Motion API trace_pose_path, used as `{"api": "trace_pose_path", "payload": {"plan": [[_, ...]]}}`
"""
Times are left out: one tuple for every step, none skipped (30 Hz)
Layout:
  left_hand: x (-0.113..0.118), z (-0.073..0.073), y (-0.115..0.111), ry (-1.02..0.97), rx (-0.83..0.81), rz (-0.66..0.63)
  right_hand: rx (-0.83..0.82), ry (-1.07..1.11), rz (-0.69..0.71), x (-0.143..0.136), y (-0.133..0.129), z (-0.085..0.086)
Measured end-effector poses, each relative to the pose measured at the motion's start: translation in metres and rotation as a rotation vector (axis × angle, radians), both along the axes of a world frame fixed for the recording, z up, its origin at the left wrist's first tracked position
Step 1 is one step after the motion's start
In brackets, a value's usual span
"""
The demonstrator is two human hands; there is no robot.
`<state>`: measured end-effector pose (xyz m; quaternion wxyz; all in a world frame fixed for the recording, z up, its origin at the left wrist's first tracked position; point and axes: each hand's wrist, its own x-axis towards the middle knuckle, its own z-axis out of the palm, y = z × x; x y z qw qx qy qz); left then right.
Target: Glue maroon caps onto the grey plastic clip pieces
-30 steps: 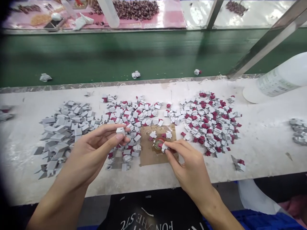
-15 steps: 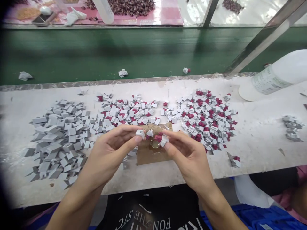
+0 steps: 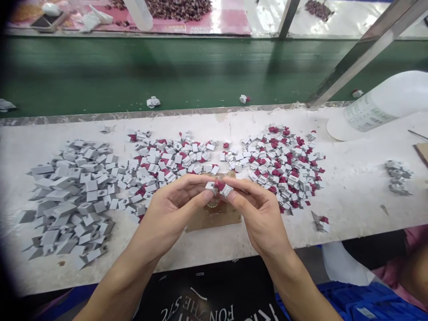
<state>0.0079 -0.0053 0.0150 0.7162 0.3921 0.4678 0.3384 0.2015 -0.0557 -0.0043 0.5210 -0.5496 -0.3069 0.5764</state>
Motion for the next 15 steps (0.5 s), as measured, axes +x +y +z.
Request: {"api": "trace_pose_path", "payload": {"plan": [[0.000, -0.001, 0.000, 0.003, 0.002, -0.005, 0.013, -0.027, 0.007, 0.000, 0.000, 0.001], [0.000, -0.002, -0.001, 0.008, 0.010, -0.014, 0.029, -0.071, 0.021, 0.000, 0.000, 0.002], [0.000, -0.003, -0.001, 0.021, 0.021, -0.025, 0.047, -0.126, 0.042, 0.001, 0.000, 0.004], [-0.001, -0.003, -0.002, 0.041, 0.040, -0.040, 0.067, -0.184, 0.063, 0.001, 0.000, 0.006], [-0.001, -0.003, -0.002, 0.067, 0.065, -0.056, 0.084, -0.233, 0.085, 0.002, 0.001, 0.009], [-0.002, -0.003, -0.002, 0.095, 0.093, -0.071, 0.094, -0.264, 0.107, 0.002, 0.002, 0.011], [-0.003, -0.002, -0.002, 0.125, 0.120, -0.085, 0.100, -0.274, 0.126, 0.003, 0.003, 0.013], [-0.004, -0.001, -0.001, 0.155, 0.146, -0.100, 0.102, -0.266, 0.146, 0.004, 0.005, 0.014], [-0.006, 0.001, 0.000, 0.182, 0.171, -0.113, 0.101, -0.246, 0.163, 0.004, 0.007, 0.015], [-0.008, 0.002, 0.003, 0.205, 0.190, -0.126, 0.097, -0.221, 0.183, 0.005, 0.010, 0.016], [-0.011, 0.004, 0.006, 0.225, 0.203, -0.146, 0.090, -0.195, 0.209, 0.006, 0.014, 0.017], [-0.015, 0.005, 0.010, 0.243, 0.215, -0.168, 0.083, -0.171, 0.248, 0.008, 0.019, 0.018], [-0.019, 0.007, 0.015, 0.262, 0.226, -0.185, 0.075, -0.151, 0.308, 0.010, 0.027, 0.019], [-0.023, 0.008, 0.021, 0.286, 0.240, -0.195, 0.066, -0.148, 0.382, 0.012, 0.039, 0.020], [-0.027, 0.010, 0.028, 0.319, 0.261, -0.190, 0.061, -0.174, 0.451, 0.015, 0.053, 0.021]]}}
